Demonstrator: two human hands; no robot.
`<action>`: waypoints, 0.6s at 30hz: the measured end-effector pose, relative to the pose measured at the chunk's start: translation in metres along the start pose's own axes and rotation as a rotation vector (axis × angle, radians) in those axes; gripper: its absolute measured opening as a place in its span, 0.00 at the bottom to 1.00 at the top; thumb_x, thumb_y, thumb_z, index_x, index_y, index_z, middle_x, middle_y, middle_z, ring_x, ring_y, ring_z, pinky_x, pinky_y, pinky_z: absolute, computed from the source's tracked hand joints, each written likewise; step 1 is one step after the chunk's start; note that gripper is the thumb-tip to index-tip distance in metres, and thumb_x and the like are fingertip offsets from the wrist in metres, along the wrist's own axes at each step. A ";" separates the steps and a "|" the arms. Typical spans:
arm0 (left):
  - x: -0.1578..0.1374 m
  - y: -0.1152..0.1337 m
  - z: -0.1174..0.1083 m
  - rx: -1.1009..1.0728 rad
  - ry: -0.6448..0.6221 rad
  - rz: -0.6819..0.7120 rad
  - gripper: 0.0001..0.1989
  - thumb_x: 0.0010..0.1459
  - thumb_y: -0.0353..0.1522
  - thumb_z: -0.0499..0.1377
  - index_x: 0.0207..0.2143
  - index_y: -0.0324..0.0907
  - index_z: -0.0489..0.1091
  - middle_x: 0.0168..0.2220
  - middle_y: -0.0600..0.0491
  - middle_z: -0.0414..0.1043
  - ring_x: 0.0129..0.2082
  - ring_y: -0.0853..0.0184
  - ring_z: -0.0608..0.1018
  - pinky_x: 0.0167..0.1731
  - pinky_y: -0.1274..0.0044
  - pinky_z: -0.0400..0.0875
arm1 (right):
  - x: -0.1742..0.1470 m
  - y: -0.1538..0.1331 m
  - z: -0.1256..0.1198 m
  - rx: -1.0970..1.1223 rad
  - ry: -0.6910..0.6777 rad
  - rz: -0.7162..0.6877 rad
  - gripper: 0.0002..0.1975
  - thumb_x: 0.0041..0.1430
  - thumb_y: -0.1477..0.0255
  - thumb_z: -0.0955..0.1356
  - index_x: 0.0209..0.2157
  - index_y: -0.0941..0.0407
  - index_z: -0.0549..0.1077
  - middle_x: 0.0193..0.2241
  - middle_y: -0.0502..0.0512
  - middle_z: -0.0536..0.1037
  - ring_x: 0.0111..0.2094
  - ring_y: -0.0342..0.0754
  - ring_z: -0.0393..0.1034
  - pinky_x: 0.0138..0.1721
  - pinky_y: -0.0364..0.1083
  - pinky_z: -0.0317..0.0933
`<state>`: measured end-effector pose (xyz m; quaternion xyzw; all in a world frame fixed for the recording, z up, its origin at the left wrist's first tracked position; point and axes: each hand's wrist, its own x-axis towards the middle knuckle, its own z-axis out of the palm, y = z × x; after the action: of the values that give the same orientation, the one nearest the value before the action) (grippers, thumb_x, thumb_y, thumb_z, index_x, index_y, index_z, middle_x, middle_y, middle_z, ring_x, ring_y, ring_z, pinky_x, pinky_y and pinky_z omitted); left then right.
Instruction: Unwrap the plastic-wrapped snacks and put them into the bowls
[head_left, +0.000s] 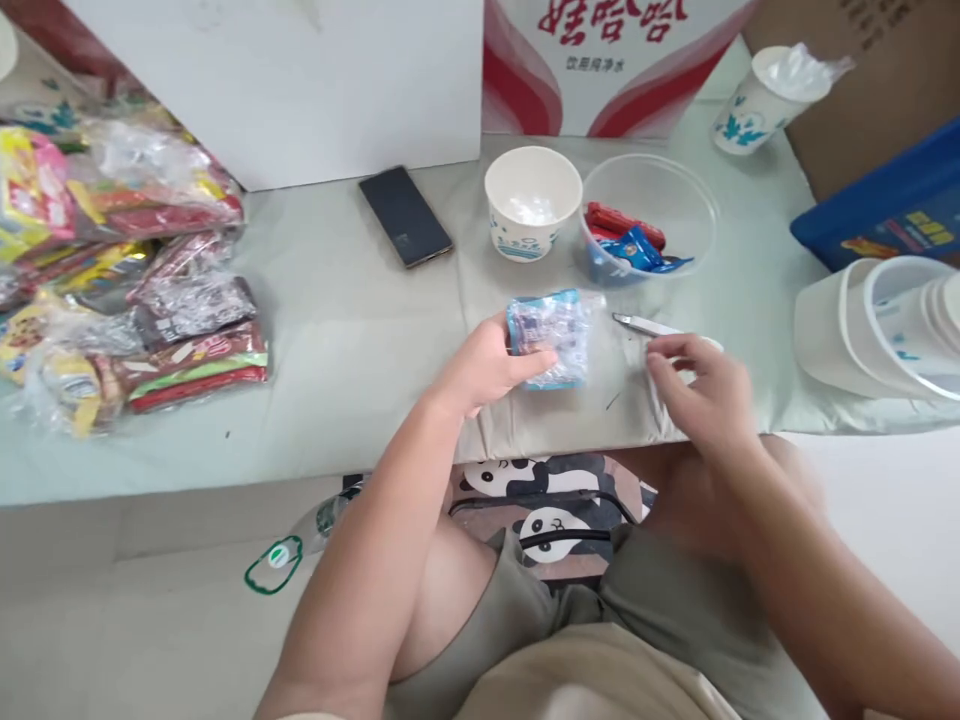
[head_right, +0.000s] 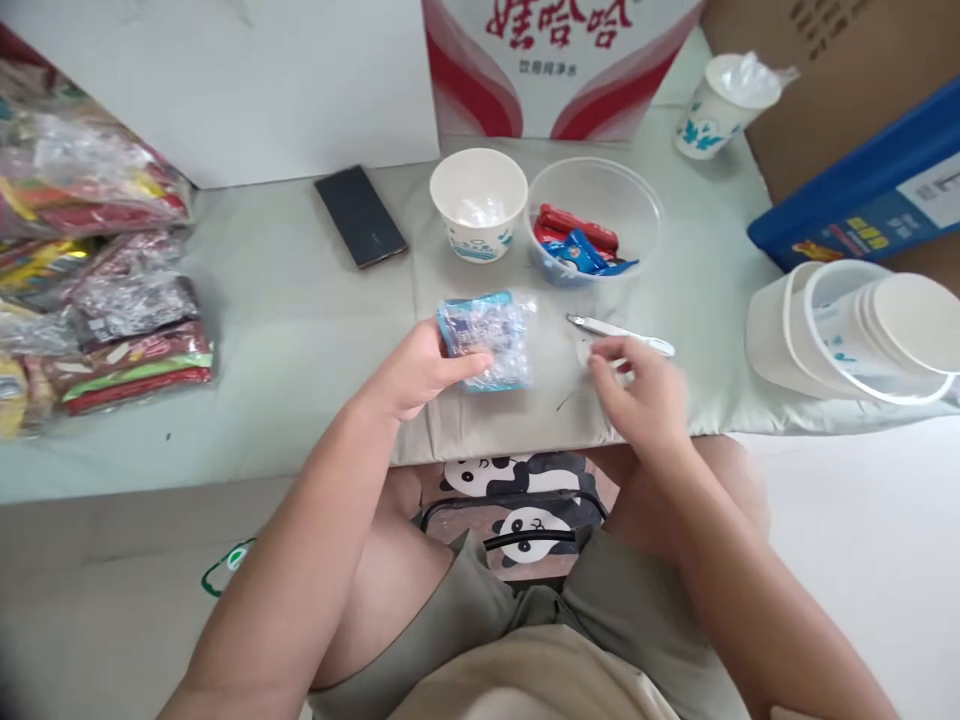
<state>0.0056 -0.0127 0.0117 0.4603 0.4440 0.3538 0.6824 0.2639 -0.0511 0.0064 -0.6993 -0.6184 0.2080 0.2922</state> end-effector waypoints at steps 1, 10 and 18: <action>0.003 -0.001 0.001 -0.013 0.030 -0.015 0.19 0.49 0.35 0.71 0.43 0.40 0.74 0.44 0.49 0.80 0.43 0.61 0.80 0.45 0.70 0.75 | 0.005 0.013 -0.008 -0.149 0.085 -0.051 0.13 0.59 0.61 0.68 0.40 0.52 0.78 0.43 0.61 0.82 0.45 0.59 0.76 0.51 0.60 0.69; 0.027 -0.007 0.012 -0.133 0.186 -0.038 0.27 0.45 0.41 0.73 0.45 0.43 0.69 0.45 0.50 0.78 0.43 0.61 0.81 0.39 0.71 0.79 | 0.031 0.044 -0.015 -0.328 -0.029 -0.086 0.12 0.62 0.61 0.66 0.40 0.54 0.76 0.34 0.61 0.80 0.36 0.58 0.74 0.39 0.55 0.66; 0.028 -0.014 0.015 0.014 0.081 0.011 0.26 0.48 0.36 0.70 0.50 0.44 0.71 0.42 0.53 0.78 0.40 0.65 0.79 0.41 0.73 0.76 | 0.004 -0.018 -0.004 0.298 -0.424 -0.098 0.15 0.67 0.63 0.62 0.41 0.57 0.76 0.19 0.49 0.75 0.19 0.44 0.65 0.24 0.44 0.57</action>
<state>0.0303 0.0032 -0.0064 0.4528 0.4713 0.3729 0.6586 0.2534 -0.0470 0.0216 -0.5585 -0.6615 0.4243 0.2655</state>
